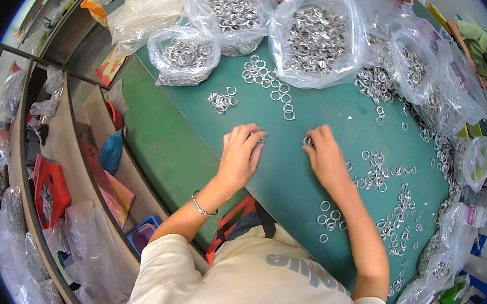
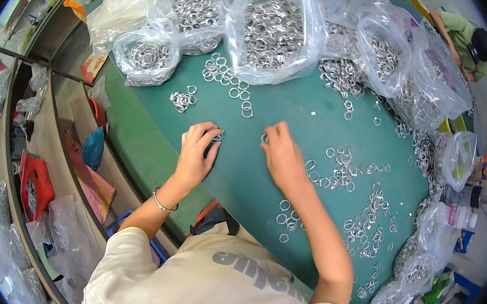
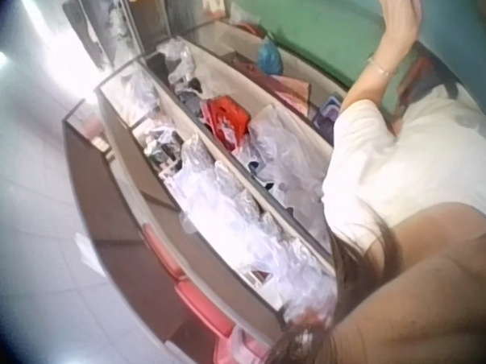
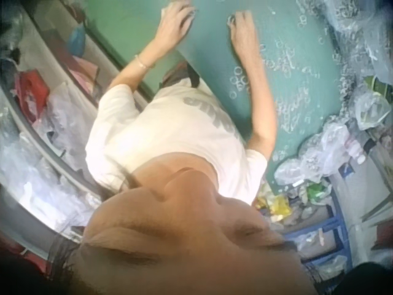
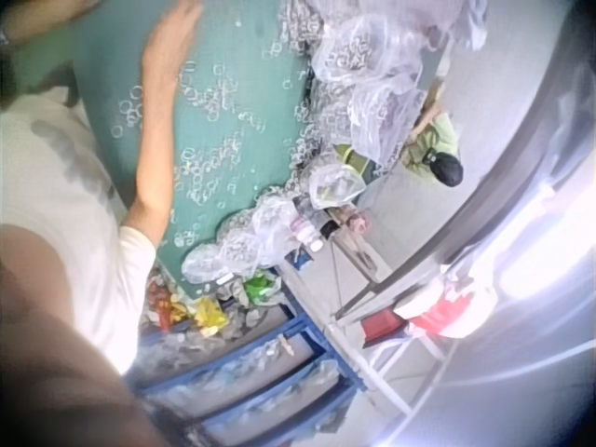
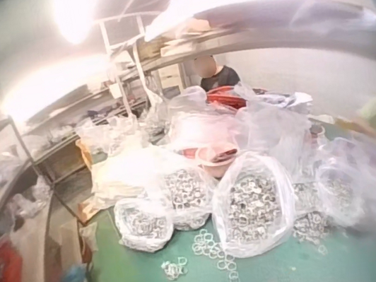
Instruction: The person sorts small metal key rings by hand on a green work table, picking them up from the center pile and placing them into surrounding plastic bags.
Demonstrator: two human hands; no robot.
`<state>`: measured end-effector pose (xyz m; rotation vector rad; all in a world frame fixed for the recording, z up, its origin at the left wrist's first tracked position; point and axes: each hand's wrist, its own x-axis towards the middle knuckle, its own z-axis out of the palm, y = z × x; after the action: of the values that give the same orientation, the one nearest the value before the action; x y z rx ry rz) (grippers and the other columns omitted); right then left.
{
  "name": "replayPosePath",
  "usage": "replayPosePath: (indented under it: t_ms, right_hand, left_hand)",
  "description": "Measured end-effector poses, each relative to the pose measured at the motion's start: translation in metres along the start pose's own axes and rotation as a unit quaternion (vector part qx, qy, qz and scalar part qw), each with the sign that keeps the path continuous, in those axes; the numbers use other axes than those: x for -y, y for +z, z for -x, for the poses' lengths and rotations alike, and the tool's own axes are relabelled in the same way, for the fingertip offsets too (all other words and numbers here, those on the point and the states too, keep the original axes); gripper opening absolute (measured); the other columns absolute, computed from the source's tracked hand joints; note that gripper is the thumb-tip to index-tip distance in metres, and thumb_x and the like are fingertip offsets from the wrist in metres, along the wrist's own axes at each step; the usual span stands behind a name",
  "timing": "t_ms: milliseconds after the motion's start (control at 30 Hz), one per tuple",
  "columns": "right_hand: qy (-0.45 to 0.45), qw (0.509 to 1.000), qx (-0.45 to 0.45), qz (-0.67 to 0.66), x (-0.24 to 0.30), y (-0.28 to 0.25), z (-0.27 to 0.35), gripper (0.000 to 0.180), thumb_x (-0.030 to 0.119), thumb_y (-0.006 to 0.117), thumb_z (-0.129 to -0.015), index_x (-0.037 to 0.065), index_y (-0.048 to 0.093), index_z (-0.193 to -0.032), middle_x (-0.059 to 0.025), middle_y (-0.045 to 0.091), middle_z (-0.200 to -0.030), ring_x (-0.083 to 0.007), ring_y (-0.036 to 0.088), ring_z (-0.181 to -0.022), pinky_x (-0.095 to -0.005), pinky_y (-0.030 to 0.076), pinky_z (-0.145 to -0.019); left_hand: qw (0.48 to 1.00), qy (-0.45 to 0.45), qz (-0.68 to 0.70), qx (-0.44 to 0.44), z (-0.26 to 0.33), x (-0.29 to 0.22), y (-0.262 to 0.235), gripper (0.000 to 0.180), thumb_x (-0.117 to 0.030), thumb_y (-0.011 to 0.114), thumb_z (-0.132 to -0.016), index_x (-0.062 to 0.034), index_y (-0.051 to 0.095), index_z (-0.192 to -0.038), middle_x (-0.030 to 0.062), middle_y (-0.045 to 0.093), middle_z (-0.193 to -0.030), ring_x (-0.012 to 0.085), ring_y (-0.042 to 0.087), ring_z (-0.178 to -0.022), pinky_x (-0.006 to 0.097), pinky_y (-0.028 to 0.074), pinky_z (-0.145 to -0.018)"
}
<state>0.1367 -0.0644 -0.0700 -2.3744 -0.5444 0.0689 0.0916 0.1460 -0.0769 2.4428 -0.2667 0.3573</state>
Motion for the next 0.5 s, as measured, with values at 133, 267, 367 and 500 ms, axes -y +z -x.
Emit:
replayPosePath:
  t_ms: [133,267,367,500]
  right_hand:
    - [-0.024,0.999,0.027,-0.027,0.031,0.028,-0.011,0.025,0.004,0.064,-0.08,-0.001,0.05,-0.1,-0.0165,0.047,-0.103,-0.0373,0.058,-0.091,-0.0452,0.05,-0.071]
    - [-0.034,0.998,0.05,-0.024,0.06,0.055,-0.046,0.025,0.005,0.065,-0.08,-0.001,0.05,-0.099,-0.0171,0.047,-0.103,-0.0367,0.058,-0.092,-0.0441,0.051,-0.073]
    - [-0.038,0.998,0.038,-0.038,0.067,0.065,-0.062,0.026,0.004,0.066,-0.079,-0.001,0.05,-0.099,-0.0172,0.048,-0.103,-0.0372,0.059,-0.09,-0.0442,0.051,-0.073]
    - [-0.04,0.996,0.017,-0.082,0.061,0.071,-0.067,0.027,0.003,0.067,-0.078,0.0,0.05,-0.099,-0.0172,0.048,-0.102,-0.0384,0.059,-0.087,-0.0452,0.05,-0.071]
  left_hand:
    - [0.998,-0.006,-0.025,-0.063,-0.005,0.018,-0.004,0.031,0.0,0.067,-0.075,-0.0046,0.06,-0.105,0.009,0.057,-0.108,0.0266,0.053,-0.102,0.036,0.039,-0.084]
    - [0.993,-0.011,-0.032,-0.115,-0.016,0.043,-0.009,0.036,0.0,0.065,-0.077,-0.0036,0.056,-0.112,0.0123,0.056,-0.11,0.0299,0.053,-0.104,0.038,0.041,-0.087]
    - [0.984,-0.041,0.003,-0.171,-0.017,0.04,-0.018,0.046,0.006,0.069,-0.073,-0.0017,0.054,-0.116,0.0164,0.056,-0.109,0.0311,0.057,-0.097,0.037,0.046,-0.086]
    - [0.986,-0.068,-0.008,-0.152,-0.004,0.04,-0.021,0.047,0.003,0.072,-0.071,-0.0028,0.056,-0.115,0.0141,0.054,-0.11,0.031,0.053,-0.098,0.038,0.044,-0.087]
